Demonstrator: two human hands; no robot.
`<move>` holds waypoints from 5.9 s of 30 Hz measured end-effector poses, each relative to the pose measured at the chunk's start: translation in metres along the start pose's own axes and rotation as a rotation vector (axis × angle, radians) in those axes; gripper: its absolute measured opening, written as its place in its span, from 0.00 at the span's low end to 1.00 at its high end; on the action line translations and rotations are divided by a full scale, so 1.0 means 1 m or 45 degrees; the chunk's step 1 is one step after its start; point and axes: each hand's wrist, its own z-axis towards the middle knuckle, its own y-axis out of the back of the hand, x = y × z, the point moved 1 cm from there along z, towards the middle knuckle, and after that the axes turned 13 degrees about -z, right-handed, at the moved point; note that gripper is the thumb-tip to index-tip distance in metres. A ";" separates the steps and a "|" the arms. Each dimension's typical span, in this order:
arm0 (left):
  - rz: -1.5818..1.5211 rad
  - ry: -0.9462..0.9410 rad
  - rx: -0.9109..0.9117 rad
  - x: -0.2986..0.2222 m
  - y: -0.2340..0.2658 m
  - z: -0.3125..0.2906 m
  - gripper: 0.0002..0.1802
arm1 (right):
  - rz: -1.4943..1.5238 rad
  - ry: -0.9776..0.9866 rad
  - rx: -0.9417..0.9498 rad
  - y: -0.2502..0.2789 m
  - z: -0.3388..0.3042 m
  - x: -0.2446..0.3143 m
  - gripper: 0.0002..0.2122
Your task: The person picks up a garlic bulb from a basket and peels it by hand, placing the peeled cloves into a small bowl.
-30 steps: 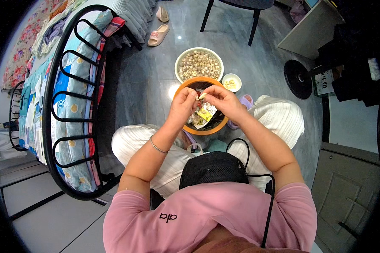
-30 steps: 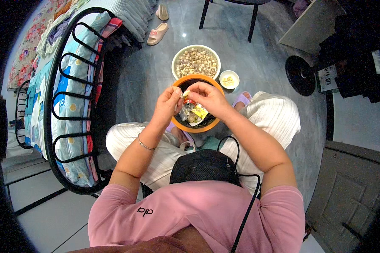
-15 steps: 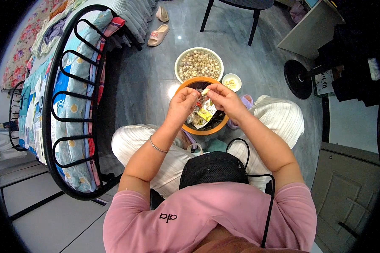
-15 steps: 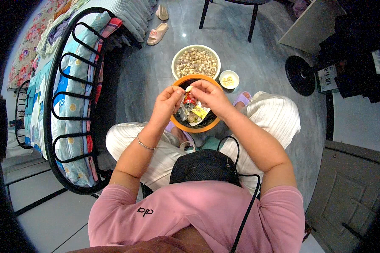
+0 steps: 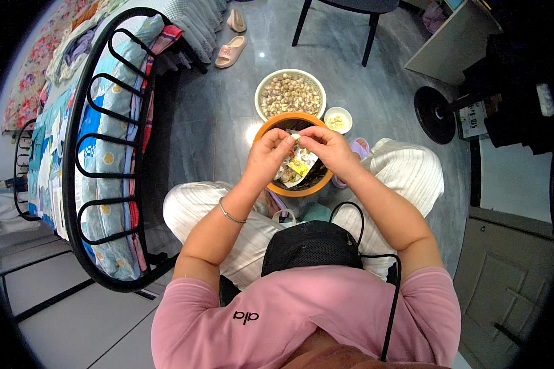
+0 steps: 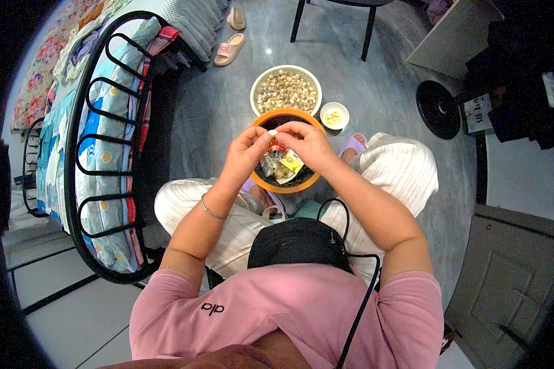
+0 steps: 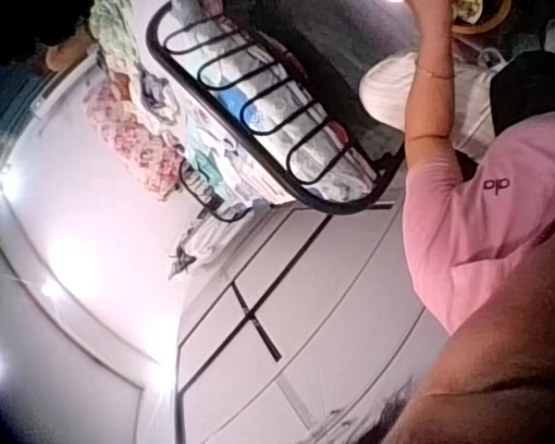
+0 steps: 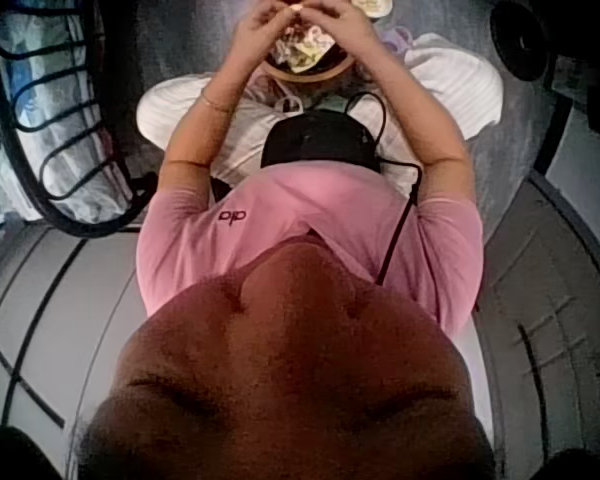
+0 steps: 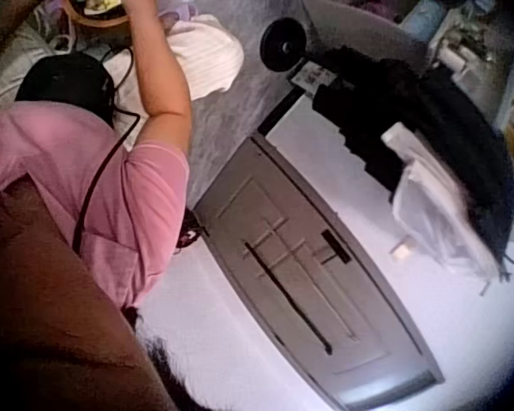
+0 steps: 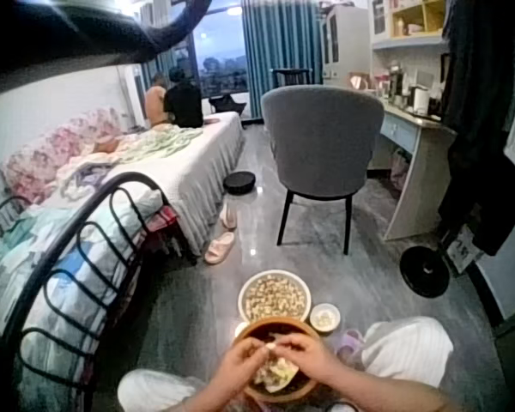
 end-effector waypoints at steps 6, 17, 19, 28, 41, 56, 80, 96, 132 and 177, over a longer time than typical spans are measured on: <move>-0.317 0.228 -0.016 0.002 0.003 0.002 0.09 | 0.123 -0.167 0.035 0.004 0.005 -0.007 0.10; -0.375 0.252 -0.009 0.002 0.005 0.003 0.10 | 0.121 -0.132 0.133 -0.005 0.003 -0.006 0.08; -0.380 0.261 -0.008 0.001 0.005 0.003 0.10 | 0.183 -0.128 0.127 -0.004 0.003 -0.004 0.09; -0.374 0.262 -0.038 0.003 0.004 0.003 0.10 | 0.222 -0.359 0.178 0.005 0.004 -0.008 0.07; -0.378 0.255 -0.043 0.005 0.006 0.004 0.11 | 0.019 -0.191 0.092 0.003 0.006 -0.019 0.10; -0.364 0.268 -0.039 0.004 0.005 0.004 0.10 | -0.031 0.009 0.052 -0.005 0.008 -0.019 0.12; -1.349 0.478 0.185 0.002 -0.009 0.003 0.35 | -0.169 0.177 -0.091 0.004 0.000 0.005 0.10; -1.225 0.533 0.059 0.012 -0.006 0.002 0.28 | -0.690 0.291 -0.072 0.002 -0.003 0.008 0.07; -0.680 0.367 0.081 0.018 0.003 0.003 0.08 | -0.095 -0.016 0.087 0.005 -0.001 -0.002 0.08; -0.465 0.325 0.016 0.017 0.001 0.002 0.07 | -0.483 0.155 -0.064 0.003 -0.003 0.007 0.04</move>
